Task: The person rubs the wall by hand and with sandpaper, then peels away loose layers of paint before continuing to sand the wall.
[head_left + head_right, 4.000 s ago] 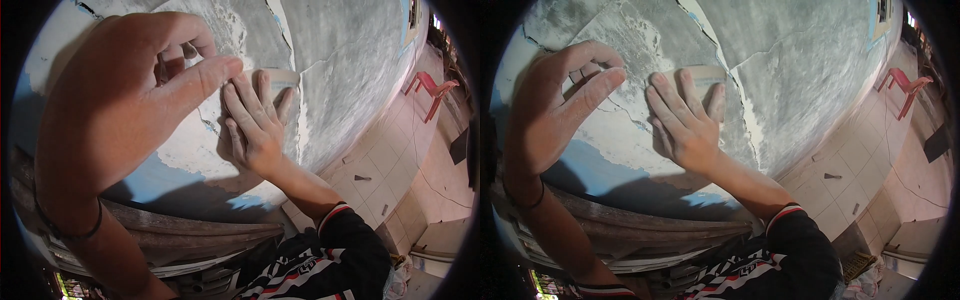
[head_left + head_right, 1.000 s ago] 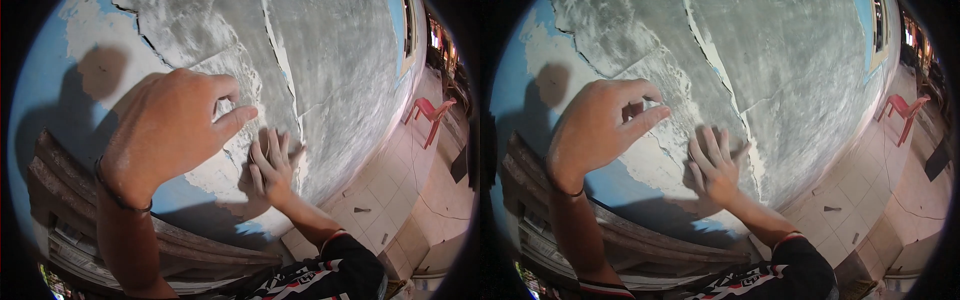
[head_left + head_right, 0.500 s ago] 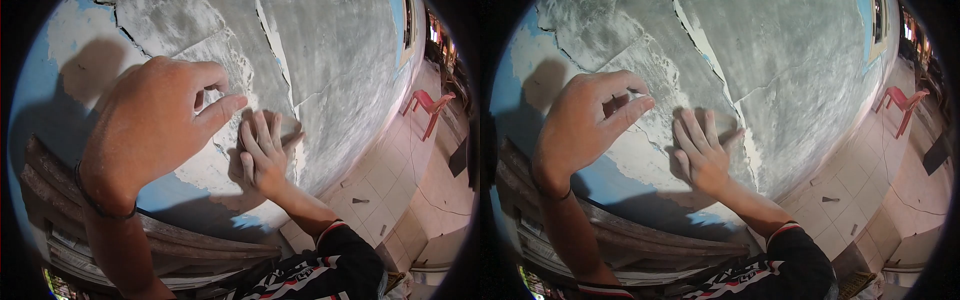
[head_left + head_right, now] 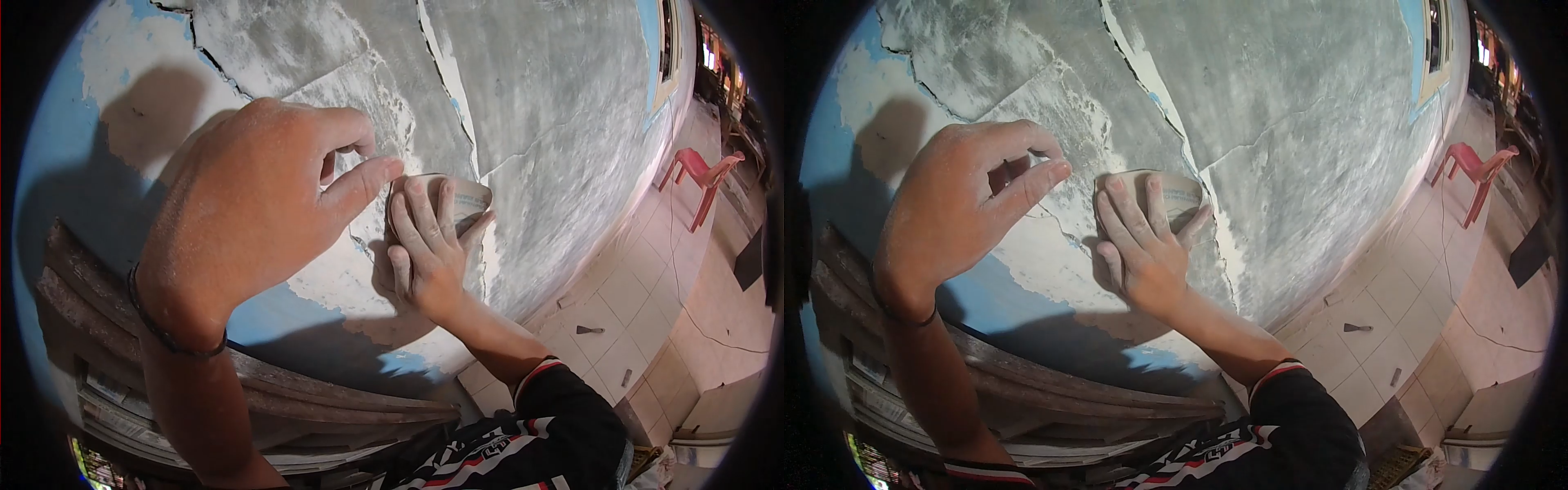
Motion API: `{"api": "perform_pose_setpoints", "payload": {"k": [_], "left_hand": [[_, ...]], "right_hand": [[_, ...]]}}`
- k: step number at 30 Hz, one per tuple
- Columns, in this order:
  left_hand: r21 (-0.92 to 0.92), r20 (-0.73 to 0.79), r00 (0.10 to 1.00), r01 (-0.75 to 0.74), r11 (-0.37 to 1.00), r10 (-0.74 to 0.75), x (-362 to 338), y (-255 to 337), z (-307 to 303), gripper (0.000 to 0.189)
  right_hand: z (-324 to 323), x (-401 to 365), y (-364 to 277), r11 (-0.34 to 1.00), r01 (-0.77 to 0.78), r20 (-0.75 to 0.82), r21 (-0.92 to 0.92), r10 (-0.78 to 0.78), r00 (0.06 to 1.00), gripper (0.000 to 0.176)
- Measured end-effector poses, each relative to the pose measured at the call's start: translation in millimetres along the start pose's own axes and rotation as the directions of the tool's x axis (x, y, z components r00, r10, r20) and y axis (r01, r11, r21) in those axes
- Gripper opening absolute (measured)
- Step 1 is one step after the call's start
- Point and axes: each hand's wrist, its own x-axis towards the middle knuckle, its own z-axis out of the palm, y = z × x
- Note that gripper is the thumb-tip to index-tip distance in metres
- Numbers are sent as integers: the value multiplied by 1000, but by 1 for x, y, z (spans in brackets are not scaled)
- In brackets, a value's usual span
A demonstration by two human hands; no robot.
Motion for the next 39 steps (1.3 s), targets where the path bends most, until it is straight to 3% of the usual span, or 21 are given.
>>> {"api": "perform_pose_setpoints", "payload": {"k": [5,8,9,12,16,18,22,23,26,29,32,33,36,37,39], "left_hand": [[-19,38,999,38,999,-37,2,1,-1,18],[-14,18,1000,7,1000,-7,1,1,1,18],[-6,0,1000,-14,1000,14,1,0,1,18],[7,-14,1000,-13,1000,13,1,1,0,18],[9,19,1000,11,1000,-11,2,1,-1,19],[40,28,999,22,999,-23,1,1,0,19],[-5,10,1000,0,1000,0,2,3,0,18],[-8,2,1000,-2,1000,2,1,2,0,18],[-12,-3,1000,0,1000,0,1,3,1,18],[20,-17,1000,-10,1000,10,2,3,2,19],[8,-27,999,-25,1000,25,1,3,4,19],[-5,-35,999,-29,1000,28,1,3,5,19],[-18,-53,999,-9,1000,8,0,5,6,20],[-13,-51,999,-12,1000,11,0,5,6,20],[-2,-48,999,-16,1000,16,1,4,7,21]], "right_hand": [[14,-82,18,998,-49,121,-35,53,991,42],[5,-51,12,999,-14,100,-42,18,995,41],[2,-29,8,1000,-9,32,20,9,999,41],[-1,13,2,999,45,-57,-31,-47,997,43],[2,-33,11,999,-4,106,33,0,994,56],[4,-57,16,990,32,152,139,-53,987,63],[-6,-51,23,955,-64,270,290,-18,963,56],[-4,-51,22,966,-75,230,249,17,973,49],[-4,-52,26,931,-81,181,355,16,983,44],[-9,-50,23,908,-149,186,392,81,979,42],[-9,-48,22,885,-182,96,429,156,983,43],[-8,-44,22,905,-155,6,396,166,986,61],[-4,-38,17,906,-229,-164,356,302,939,84],[-5,-39,19,933,-257,-153,252,300,941,107],[0,-41,18,934,-260,-260,245,321,911,113]]}}
